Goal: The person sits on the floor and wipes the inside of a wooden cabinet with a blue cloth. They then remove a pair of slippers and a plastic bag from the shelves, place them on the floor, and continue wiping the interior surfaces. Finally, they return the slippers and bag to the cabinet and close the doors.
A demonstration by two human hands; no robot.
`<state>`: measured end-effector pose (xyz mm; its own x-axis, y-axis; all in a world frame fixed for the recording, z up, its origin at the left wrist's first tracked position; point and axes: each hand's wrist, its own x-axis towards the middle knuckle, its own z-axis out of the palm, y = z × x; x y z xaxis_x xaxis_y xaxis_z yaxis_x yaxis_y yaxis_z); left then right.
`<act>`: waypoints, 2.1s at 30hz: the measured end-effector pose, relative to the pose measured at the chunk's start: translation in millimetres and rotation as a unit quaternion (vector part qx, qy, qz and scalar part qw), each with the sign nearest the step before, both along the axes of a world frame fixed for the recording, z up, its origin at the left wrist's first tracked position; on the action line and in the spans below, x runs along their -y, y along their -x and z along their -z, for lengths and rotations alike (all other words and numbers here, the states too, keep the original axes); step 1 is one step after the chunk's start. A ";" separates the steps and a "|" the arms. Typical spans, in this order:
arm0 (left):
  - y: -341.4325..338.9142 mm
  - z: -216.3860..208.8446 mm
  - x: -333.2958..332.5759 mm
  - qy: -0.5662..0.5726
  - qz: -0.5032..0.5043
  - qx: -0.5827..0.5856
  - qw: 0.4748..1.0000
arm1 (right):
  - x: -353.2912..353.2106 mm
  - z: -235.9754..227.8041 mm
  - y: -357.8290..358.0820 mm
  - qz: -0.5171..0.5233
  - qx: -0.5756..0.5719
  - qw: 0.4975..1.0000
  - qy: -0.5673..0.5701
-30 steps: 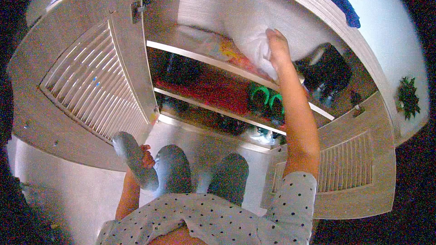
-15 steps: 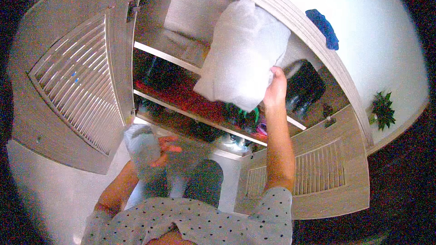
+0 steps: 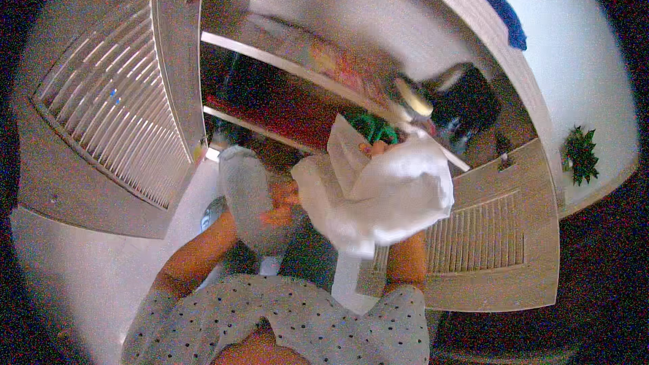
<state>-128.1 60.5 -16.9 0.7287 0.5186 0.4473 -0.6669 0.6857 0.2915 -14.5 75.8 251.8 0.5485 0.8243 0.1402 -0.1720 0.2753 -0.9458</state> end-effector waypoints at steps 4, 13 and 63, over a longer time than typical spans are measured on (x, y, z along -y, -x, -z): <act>-20.3 24.9 0.8 -0.015 -0.022 -0.087 0.996 | 22.8 49.5 -67.9 -0.243 -0.033 0.967 -0.074; -41.5 -71.4 51.7 -0.297 -0.454 -0.525 0.656 | 45.0 135.2 -139.5 -0.380 0.024 0.925 -0.009; -168.8 -46.2 -2.0 -0.310 -0.068 -0.686 0.655 | 666.7 327.8 -471.2 0.559 0.135 0.539 0.616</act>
